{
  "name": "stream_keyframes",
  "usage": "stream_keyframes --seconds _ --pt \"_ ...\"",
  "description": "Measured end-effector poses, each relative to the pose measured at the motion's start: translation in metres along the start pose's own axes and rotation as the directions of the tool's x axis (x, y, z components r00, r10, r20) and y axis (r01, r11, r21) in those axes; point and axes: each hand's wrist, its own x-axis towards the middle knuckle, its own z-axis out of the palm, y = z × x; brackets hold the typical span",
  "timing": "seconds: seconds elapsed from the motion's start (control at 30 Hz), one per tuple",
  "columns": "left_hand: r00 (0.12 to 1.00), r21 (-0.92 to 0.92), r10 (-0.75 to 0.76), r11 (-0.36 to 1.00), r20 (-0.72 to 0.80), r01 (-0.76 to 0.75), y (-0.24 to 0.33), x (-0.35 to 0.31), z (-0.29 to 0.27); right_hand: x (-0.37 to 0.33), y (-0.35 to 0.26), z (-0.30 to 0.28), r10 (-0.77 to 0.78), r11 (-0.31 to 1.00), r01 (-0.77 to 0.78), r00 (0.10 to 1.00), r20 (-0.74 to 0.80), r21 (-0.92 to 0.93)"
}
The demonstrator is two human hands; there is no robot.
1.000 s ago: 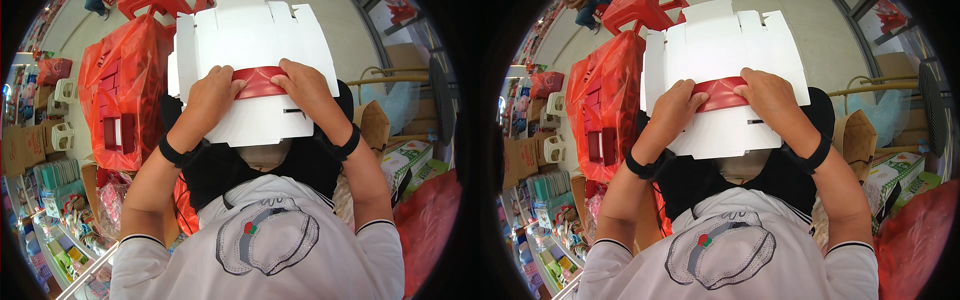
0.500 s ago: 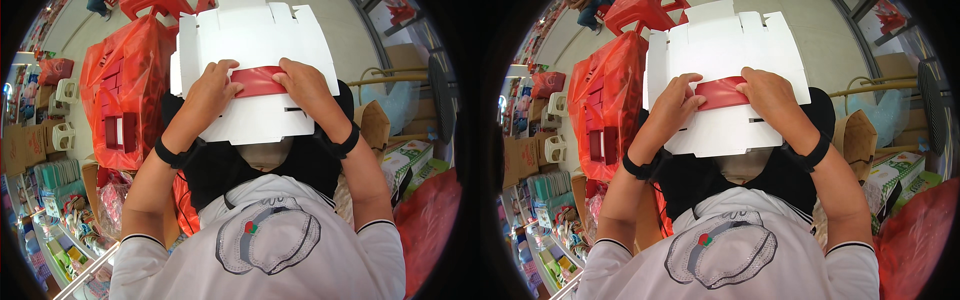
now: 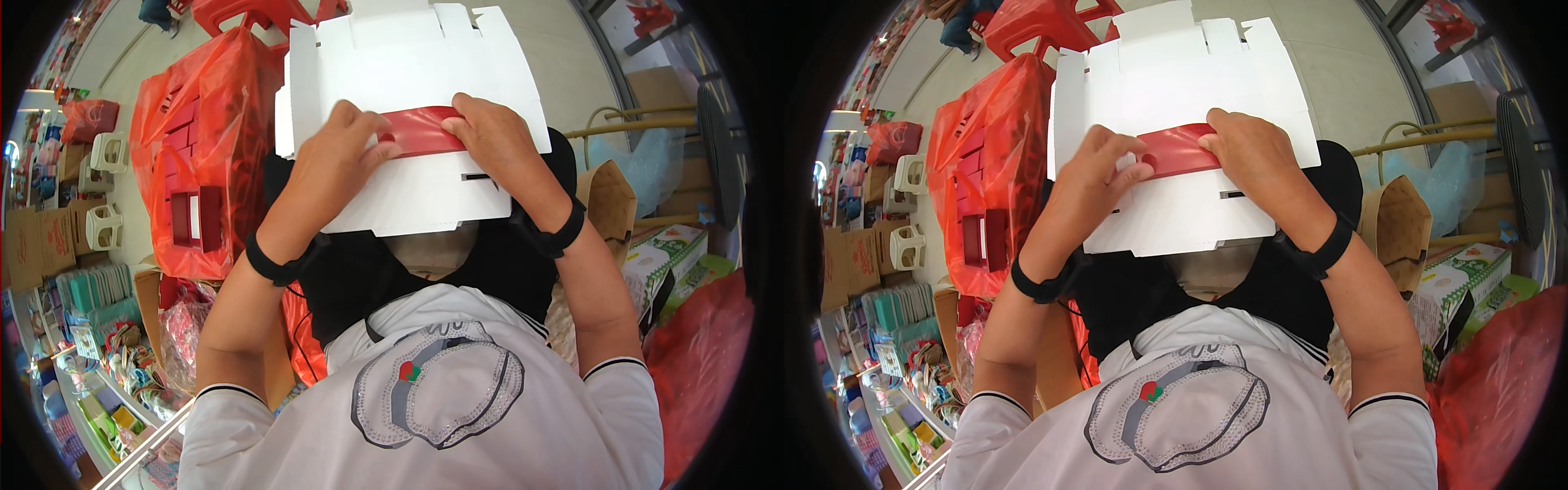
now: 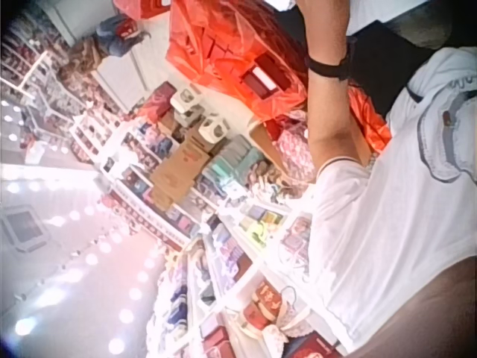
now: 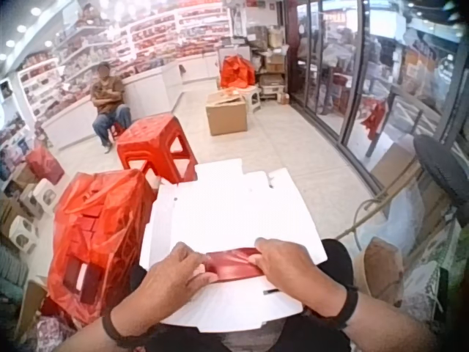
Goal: Assembling and folding white cardboard gift boxes with red interior accents.
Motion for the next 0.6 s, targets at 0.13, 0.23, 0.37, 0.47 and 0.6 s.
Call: stream_keyframes --seconds 0.13,0.23,0.37,0.47,0.6 --pt "0.961 0.04 0.222 0.975 -0.163 -0.219 -0.008 0.009 0.001 0.0 0.002 0.0 -0.011 1.0 0.011 1.0 -0.009 -0.003" --pt "0.925 0.103 0.355 0.934 -0.134 -0.343 -0.005 0.011 0.012 0.0 0.003 -0.001 -0.007 1.0 0.007 1.0 0.005 0.004" --pt "0.927 0.209 0.361 0.919 -0.102 -0.335 0.0 0.011 0.016 -0.001 0.006 -0.001 -0.025 0.999 0.025 1.0 -0.012 0.038" --pt "0.922 0.268 0.38 0.898 -0.071 -0.349 -0.004 0.011 0.019 0.001 0.004 -0.008 0.03 0.995 -0.032 0.999 0.014 0.092" --pt "0.911 0.265 0.404 0.89 -0.081 -0.371 -0.002 0.011 0.02 -0.014 0.001 -0.022 -0.027 0.979 0.034 0.999 -0.037 0.203"
